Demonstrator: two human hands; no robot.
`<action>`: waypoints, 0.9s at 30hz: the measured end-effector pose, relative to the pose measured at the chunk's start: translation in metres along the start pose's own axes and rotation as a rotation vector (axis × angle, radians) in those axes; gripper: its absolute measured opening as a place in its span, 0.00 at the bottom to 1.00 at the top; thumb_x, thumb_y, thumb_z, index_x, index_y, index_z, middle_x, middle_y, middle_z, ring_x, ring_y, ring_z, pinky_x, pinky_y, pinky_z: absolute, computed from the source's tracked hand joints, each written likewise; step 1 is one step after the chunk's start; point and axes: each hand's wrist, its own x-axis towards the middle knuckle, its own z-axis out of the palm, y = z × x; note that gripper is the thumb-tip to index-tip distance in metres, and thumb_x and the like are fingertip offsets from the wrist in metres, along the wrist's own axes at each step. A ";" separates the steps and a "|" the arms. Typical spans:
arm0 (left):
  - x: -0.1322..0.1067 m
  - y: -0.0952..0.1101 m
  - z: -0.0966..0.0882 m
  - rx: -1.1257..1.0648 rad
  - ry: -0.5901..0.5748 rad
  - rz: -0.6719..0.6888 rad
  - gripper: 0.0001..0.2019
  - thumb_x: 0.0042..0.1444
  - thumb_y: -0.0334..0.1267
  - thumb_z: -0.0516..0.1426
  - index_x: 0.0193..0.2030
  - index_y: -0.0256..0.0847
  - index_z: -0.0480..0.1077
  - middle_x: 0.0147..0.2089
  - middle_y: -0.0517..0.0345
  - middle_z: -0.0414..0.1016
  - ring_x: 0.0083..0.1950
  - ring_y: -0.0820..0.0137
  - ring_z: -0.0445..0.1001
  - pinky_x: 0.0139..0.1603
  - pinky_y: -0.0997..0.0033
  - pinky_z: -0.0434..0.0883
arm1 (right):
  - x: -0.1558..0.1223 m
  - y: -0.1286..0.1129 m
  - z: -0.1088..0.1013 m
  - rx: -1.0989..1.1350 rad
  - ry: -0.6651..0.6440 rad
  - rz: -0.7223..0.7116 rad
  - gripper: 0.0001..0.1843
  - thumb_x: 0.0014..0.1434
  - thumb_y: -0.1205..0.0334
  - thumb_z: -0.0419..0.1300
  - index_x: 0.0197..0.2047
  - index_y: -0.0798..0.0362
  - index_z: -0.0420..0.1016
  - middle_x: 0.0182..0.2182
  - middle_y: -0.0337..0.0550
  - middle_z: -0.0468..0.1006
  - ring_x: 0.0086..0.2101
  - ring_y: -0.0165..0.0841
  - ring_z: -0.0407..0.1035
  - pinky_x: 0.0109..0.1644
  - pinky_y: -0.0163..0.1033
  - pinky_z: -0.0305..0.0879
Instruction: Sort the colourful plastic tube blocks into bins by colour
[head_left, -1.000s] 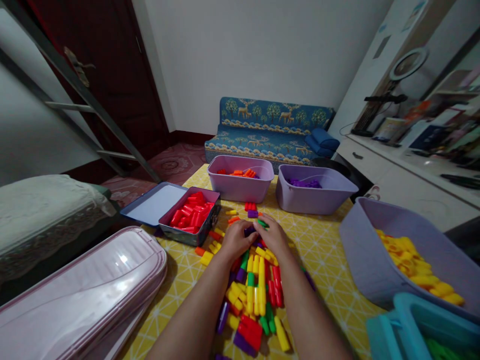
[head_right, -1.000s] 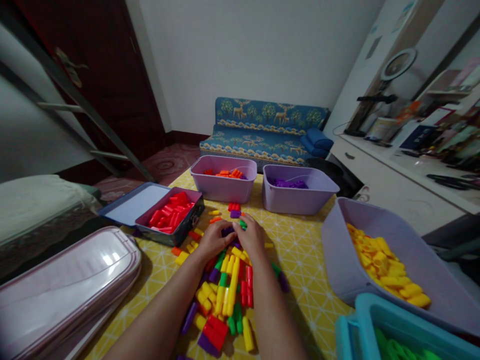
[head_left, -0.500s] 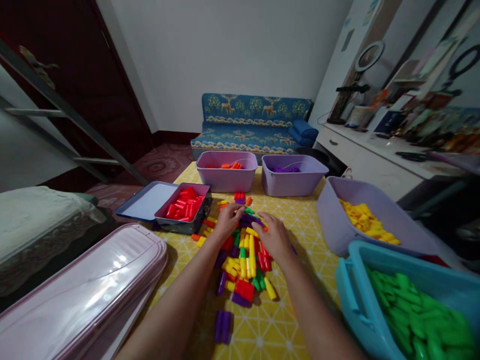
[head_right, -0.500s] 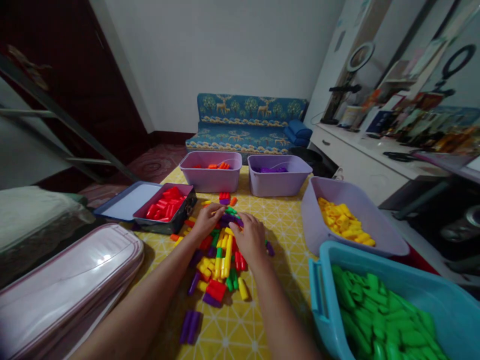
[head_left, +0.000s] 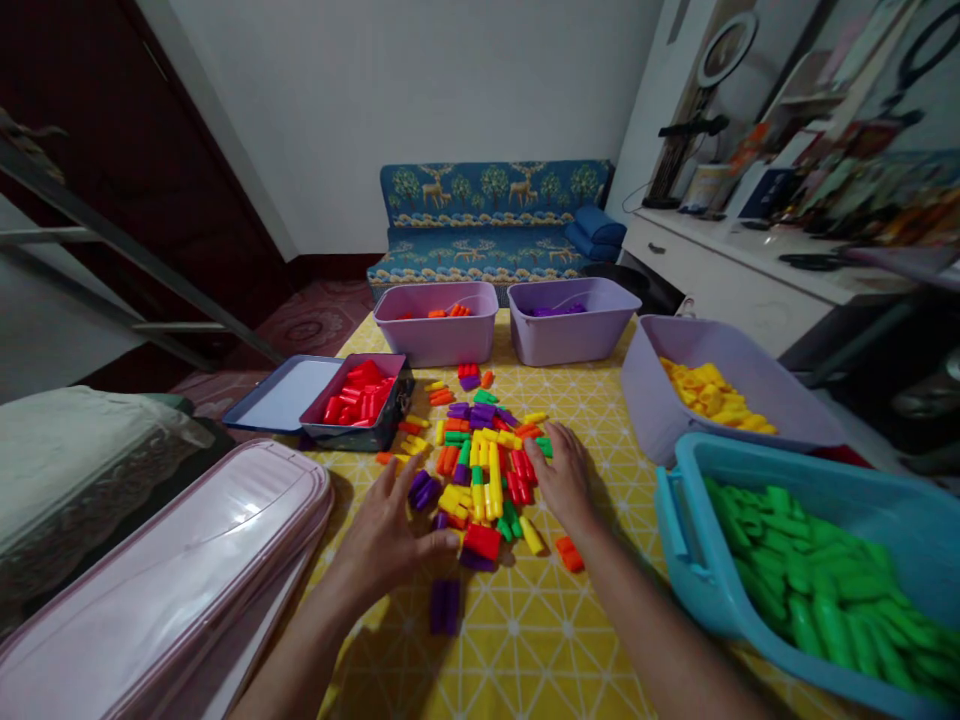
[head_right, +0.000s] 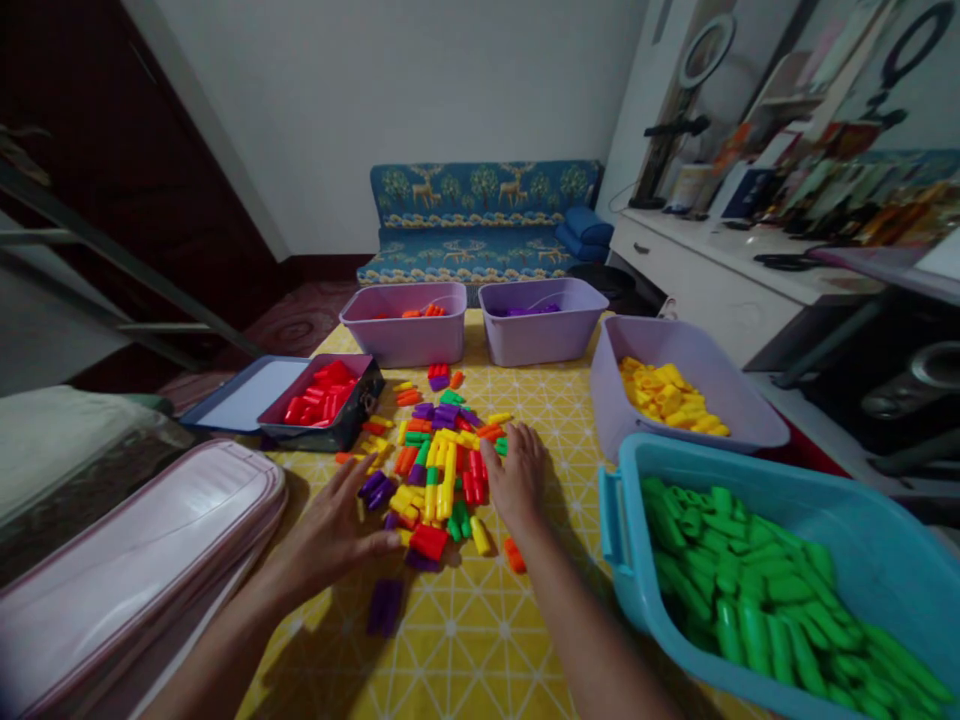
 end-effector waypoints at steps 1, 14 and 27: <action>-0.008 0.001 0.005 0.008 -0.060 0.049 0.55 0.34 0.63 0.66 0.68 0.42 0.54 0.69 0.35 0.52 0.68 0.39 0.53 0.60 0.38 0.63 | 0.003 -0.008 0.002 0.036 -0.050 -0.004 0.33 0.62 0.43 0.48 0.59 0.60 0.66 0.59 0.60 0.66 0.61 0.46 0.56 0.66 0.55 0.50; -0.082 0.021 0.010 0.107 -0.099 0.266 0.55 0.40 0.61 0.64 0.72 0.53 0.40 0.75 0.48 0.33 0.72 0.39 0.41 0.64 0.31 0.56 | -0.115 0.006 -0.102 -0.205 -0.401 -0.197 0.62 0.43 0.43 0.68 0.71 0.41 0.33 0.71 0.46 0.37 0.68 0.52 0.35 0.66 0.66 0.43; -0.017 0.062 0.052 -0.081 -0.061 0.301 0.26 0.62 0.44 0.51 0.67 0.48 0.57 0.71 0.48 0.48 0.70 0.53 0.54 0.62 0.48 0.65 | -0.038 -0.027 -0.023 0.283 -0.070 -0.118 0.32 0.58 0.71 0.46 0.67 0.52 0.52 0.66 0.47 0.56 0.65 0.33 0.49 0.68 0.47 0.50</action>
